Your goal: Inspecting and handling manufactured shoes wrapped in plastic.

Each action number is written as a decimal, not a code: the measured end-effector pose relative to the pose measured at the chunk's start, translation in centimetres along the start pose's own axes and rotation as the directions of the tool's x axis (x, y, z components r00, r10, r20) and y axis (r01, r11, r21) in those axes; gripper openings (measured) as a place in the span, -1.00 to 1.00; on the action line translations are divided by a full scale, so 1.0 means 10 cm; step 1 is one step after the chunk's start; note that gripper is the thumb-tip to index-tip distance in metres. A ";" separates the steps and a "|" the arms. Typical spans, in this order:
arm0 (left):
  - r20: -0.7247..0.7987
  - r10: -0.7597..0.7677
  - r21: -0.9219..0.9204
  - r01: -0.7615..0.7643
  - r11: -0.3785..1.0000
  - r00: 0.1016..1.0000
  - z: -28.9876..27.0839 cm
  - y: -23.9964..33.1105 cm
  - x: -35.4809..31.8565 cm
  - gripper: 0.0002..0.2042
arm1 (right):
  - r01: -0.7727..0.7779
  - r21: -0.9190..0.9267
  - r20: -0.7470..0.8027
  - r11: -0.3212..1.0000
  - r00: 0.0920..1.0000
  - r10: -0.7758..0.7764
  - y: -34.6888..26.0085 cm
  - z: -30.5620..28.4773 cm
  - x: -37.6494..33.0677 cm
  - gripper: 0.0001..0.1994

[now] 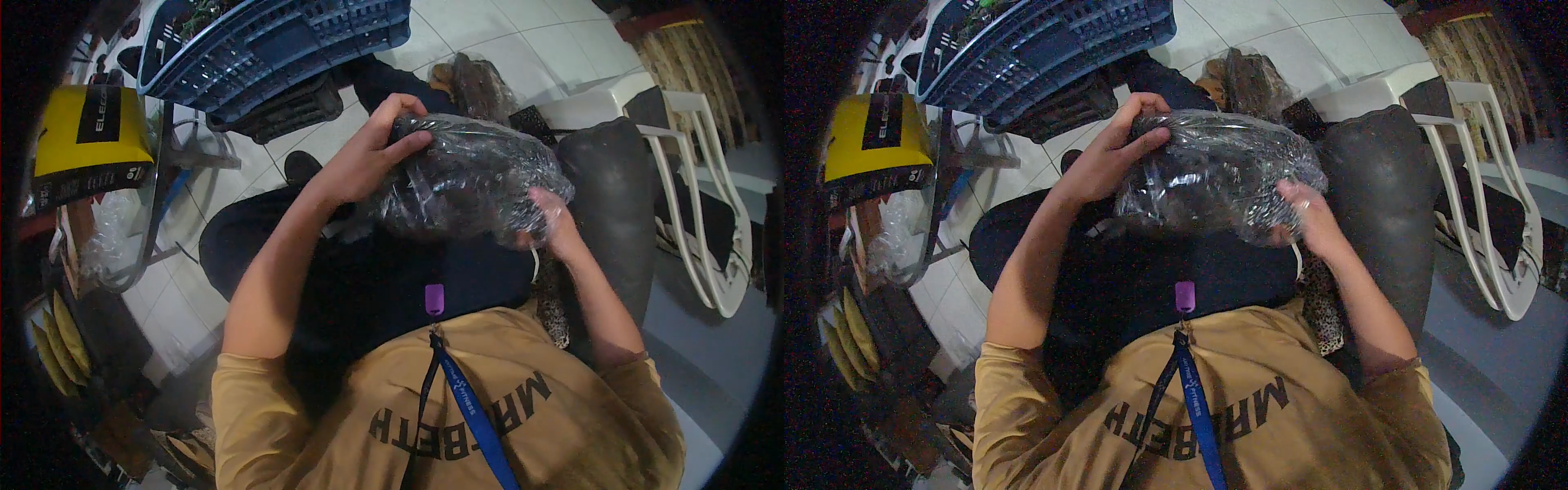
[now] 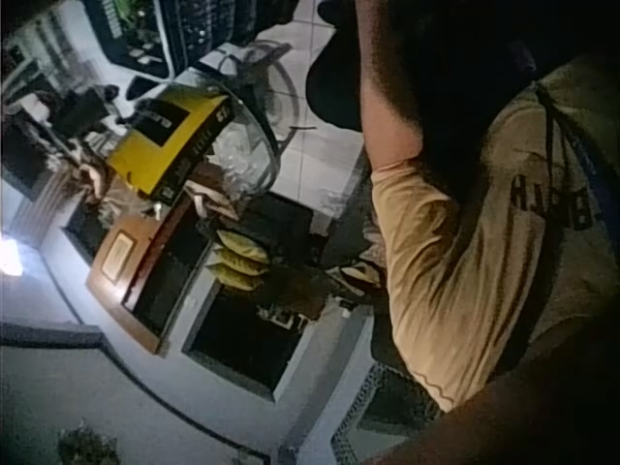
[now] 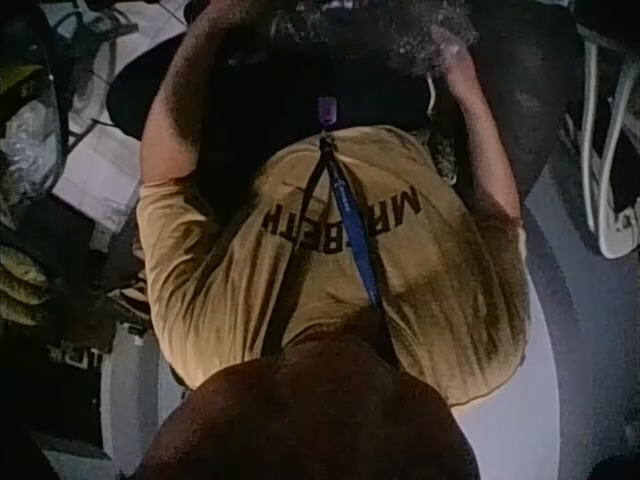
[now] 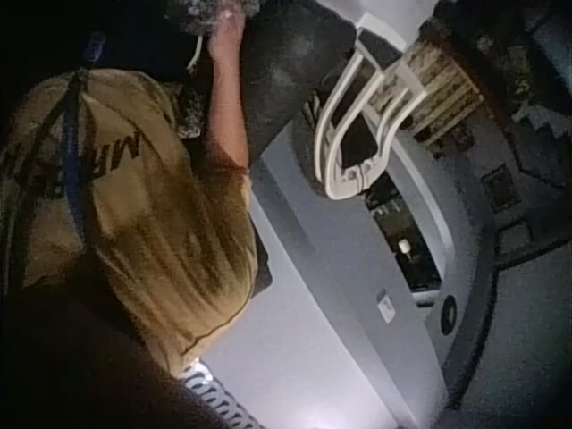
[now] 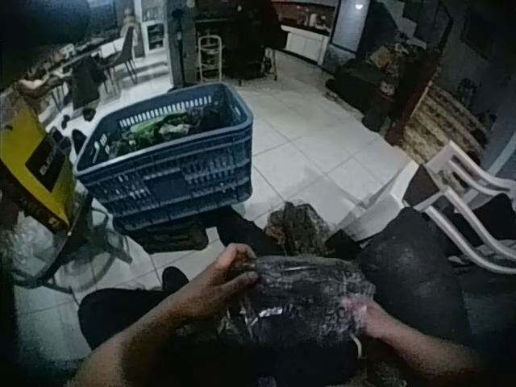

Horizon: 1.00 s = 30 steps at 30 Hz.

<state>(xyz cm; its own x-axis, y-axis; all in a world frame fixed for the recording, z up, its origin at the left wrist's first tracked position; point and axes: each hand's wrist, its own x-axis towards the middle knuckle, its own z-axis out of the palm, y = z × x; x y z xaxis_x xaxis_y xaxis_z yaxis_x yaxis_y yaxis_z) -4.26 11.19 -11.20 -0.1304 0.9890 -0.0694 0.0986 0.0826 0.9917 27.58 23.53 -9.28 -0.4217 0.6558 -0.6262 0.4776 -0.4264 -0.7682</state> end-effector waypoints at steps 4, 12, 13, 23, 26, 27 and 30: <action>-0.007 -0.108 -0.125 0.107 0.986 0.994 -0.01 0.03 0.00 -0.71 | 0.166 -0.169 -0.037 0.972 0.984 -0.174 0.08 0.21 0.03 -0.56; -0.022 -0.190 0.025 0.190 0.981 0.982 -0.23 0.10 0.01 -0.79 | 0.138 0.103 -0.058 0.985 0.989 -0.133 0.10 0.23 -0.01 -0.51; -0.040 -0.178 0.032 0.179 0.983 0.983 -0.24 0.10 0.00 -0.79 | 0.198 0.098 -0.047 0.975 0.980 -0.194 0.08 0.16 -0.05 -0.51; -0.069 0.169 0.385 -0.130 0.914 0.983 -0.19 0.23 0.02 -0.67 | 0.588 -0.304 -0.029 0.750 0.781 -0.624 -0.15 -0.25 0.46 0.05; -0.114 0.511 0.728 -0.279 0.627 0.852 0.30 0.56 -0.02 -0.65 | 0.554 -0.362 0.067 0.750 0.818 -0.571 -0.22 -0.07 0.61 -0.43; 0.056 0.448 0.856 -0.274 0.439 0.892 0.63 0.69 -0.09 -0.72 | 0.603 -0.298 0.066 0.740 0.786 -0.615 -0.25 -0.01 0.63 -0.56; 0.220 0.753 0.690 -0.645 0.330 0.620 1.18 0.81 -0.18 -0.73 | 0.670 -0.302 0.026 0.678 0.717 -0.697 -0.41 0.04 0.66 -0.73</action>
<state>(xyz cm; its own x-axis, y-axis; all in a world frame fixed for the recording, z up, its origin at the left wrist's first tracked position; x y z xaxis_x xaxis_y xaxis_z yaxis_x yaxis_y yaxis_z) 8.41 11.57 -4.28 0.2106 0.7027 0.6796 0.7969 -0.5261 0.2970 22.52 29.33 -10.30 -0.6549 0.7512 0.0826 0.2743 0.3381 -0.9002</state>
